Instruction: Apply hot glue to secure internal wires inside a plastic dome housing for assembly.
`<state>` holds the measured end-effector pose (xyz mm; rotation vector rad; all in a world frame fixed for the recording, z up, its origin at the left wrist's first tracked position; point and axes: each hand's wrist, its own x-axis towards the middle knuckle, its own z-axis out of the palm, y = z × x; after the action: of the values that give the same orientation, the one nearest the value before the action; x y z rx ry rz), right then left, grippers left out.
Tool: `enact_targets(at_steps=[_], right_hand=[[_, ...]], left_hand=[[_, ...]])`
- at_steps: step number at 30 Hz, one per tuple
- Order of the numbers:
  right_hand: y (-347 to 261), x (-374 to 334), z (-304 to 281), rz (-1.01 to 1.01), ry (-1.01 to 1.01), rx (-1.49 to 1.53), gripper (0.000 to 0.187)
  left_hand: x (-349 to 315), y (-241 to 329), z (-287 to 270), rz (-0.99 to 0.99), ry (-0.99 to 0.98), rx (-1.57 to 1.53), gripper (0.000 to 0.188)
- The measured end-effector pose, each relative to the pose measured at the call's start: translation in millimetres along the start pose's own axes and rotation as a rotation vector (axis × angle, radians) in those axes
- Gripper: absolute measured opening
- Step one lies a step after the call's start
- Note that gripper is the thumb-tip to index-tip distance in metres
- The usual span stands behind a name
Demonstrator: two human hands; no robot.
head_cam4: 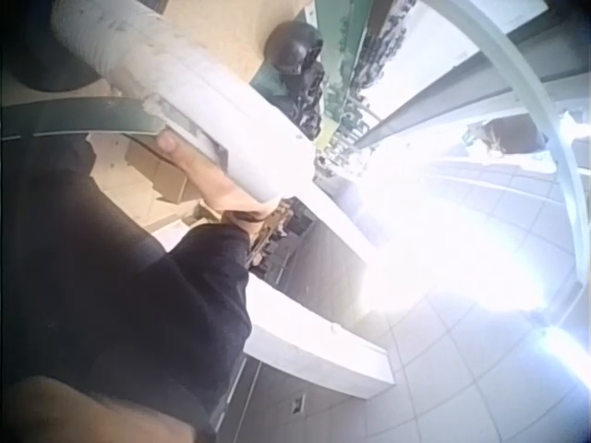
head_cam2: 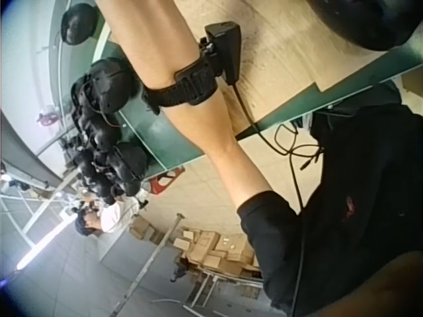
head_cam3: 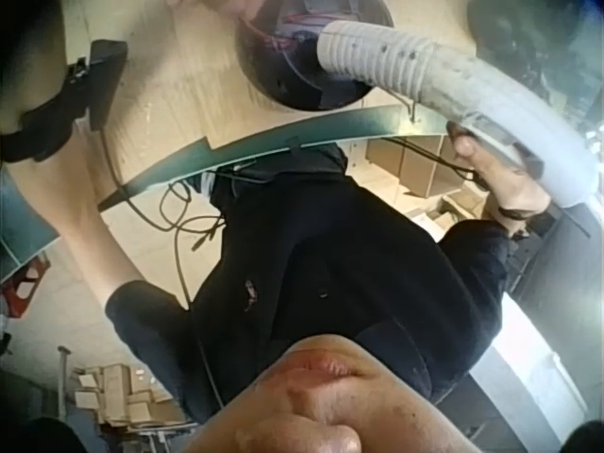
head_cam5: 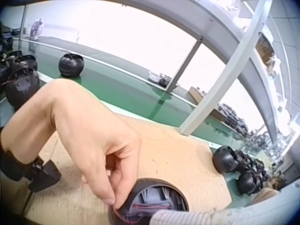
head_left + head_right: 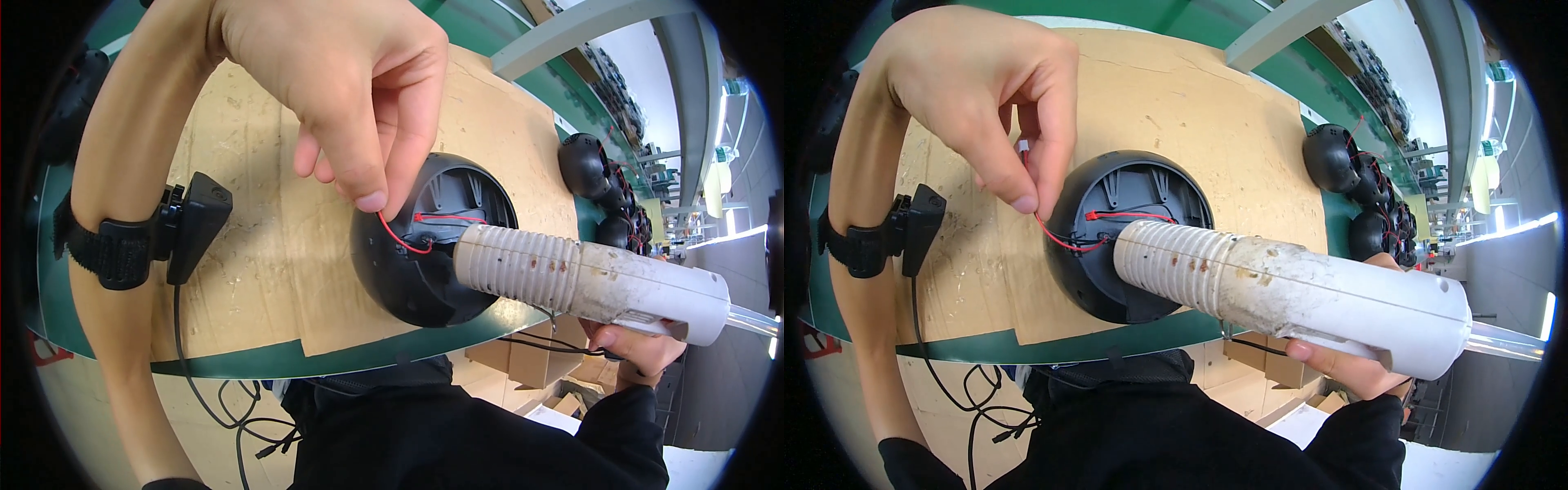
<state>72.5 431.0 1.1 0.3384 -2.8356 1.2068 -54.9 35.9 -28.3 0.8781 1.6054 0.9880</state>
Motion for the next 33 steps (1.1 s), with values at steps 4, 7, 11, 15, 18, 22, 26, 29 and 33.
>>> enact_targets(at_steps=[4, 7, 11, 15, 18, 22, 26, 29, 33], right_hand=[[-12, -1, -2, 0.181, -0.008, 0.036, 0.096], [-34, 21, 13, 0.300, -0.320, 0.301, 0.087], [-32, 12, 8, 0.180, -0.218, 0.174, 0.085], [-33, 12, 8, 0.188, -0.226, 0.204, 0.085], [-34, 13, 9, 0.193, -0.229, 0.225, 0.085], [-37, 14, 9, 0.204, -0.221, 0.235, 0.085], [-38, 18, 15, 0.205, -0.260, 0.283, 0.085], [-42, 16, 13, 0.219, -0.249, 0.284, 0.085], [-18, 15, 1, -0.027, -0.274, 0.146, 0.085]], left_hand=[[3, -12, -6, 0.159, 0.083, 0.042, 0.018], [-15, 6, 8, 0.069, 0.203, 0.078, 0.018], [-1, -11, -8, 0.126, 0.184, 0.098, 0.018], [-3, -13, -7, 0.124, 0.202, 0.074, 0.018], [-5, -9, -5, 0.103, 0.216, 0.094, 0.019], [0, -10, -10, 0.112, 0.199, 0.112, 0.019], [-9, -9, -5, 0.089, 0.214, 0.120, 0.019], [-5, -8, -8, 0.092, 0.205, 0.140, 0.019], [-8, -10, -7, 0.095, 0.200, 0.112, 0.018]])
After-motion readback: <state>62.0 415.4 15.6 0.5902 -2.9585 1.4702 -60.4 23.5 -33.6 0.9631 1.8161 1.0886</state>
